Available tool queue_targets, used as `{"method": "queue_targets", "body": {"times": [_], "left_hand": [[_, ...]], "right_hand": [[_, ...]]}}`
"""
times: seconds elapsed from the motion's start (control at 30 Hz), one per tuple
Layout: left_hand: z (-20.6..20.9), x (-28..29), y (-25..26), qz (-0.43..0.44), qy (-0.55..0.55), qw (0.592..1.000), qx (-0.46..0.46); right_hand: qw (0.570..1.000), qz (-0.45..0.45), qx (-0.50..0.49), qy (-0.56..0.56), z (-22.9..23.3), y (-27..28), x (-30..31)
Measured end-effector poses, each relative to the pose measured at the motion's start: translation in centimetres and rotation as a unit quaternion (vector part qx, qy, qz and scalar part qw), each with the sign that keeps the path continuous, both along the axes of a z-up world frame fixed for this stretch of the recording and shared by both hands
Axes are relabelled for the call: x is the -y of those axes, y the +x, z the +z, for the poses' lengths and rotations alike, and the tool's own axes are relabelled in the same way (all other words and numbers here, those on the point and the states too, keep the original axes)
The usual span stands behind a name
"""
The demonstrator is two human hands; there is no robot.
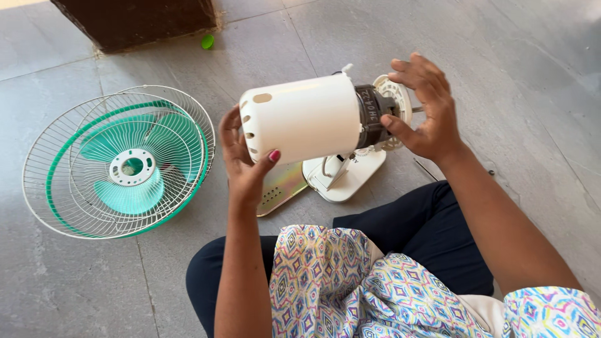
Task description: The person assembles a small electric fan by hand. They fit the motor housing into the base, attach the rear grille, and connect the oscillation linkage to the base while sitting on the floor.
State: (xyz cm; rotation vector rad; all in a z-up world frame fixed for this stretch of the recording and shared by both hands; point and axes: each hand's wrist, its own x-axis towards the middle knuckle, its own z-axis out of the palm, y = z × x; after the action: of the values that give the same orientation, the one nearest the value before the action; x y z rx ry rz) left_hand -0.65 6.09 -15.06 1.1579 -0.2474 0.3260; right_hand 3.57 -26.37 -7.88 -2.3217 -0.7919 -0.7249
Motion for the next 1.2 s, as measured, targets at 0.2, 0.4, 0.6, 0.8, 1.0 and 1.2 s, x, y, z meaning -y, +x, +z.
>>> {"method": "queue_targets", "body": {"times": [0.2,0.4,0.6,0.8,1.0,1.2], "left_hand": [[-0.1,-1.6,-0.2,0.011,-0.075,0.997,-0.021],[-1.4,-2.2,-0.6,0.006,-0.134,0.99,-0.053],[-1.7,-1.3,-0.5,-0.012,-0.205,0.974,-0.095],[-2.9,-1.7,0.2,-0.038,-0.242,0.965,-0.097],[-3.1,-1.6,0.4,-0.036,-0.263,0.96,-0.088],[-2.9,-2.1,0.6,-0.016,-0.243,0.962,-0.123]], "right_hand": [[0.977,0.067,-0.143,0.145,-2.3,0.4,-0.5],[0.971,0.074,-0.149,0.173,-2.8,-0.1,-0.8],[0.991,-0.088,0.052,0.091,-2.0,-2.7,-2.3],[0.992,-0.014,-0.066,0.102,-6.9,-11.0,-5.0],[0.652,0.002,-0.507,0.564,-11.7,-8.0,-7.5],[0.501,0.09,-0.505,0.697,-12.3,-7.0,-9.4]]}}
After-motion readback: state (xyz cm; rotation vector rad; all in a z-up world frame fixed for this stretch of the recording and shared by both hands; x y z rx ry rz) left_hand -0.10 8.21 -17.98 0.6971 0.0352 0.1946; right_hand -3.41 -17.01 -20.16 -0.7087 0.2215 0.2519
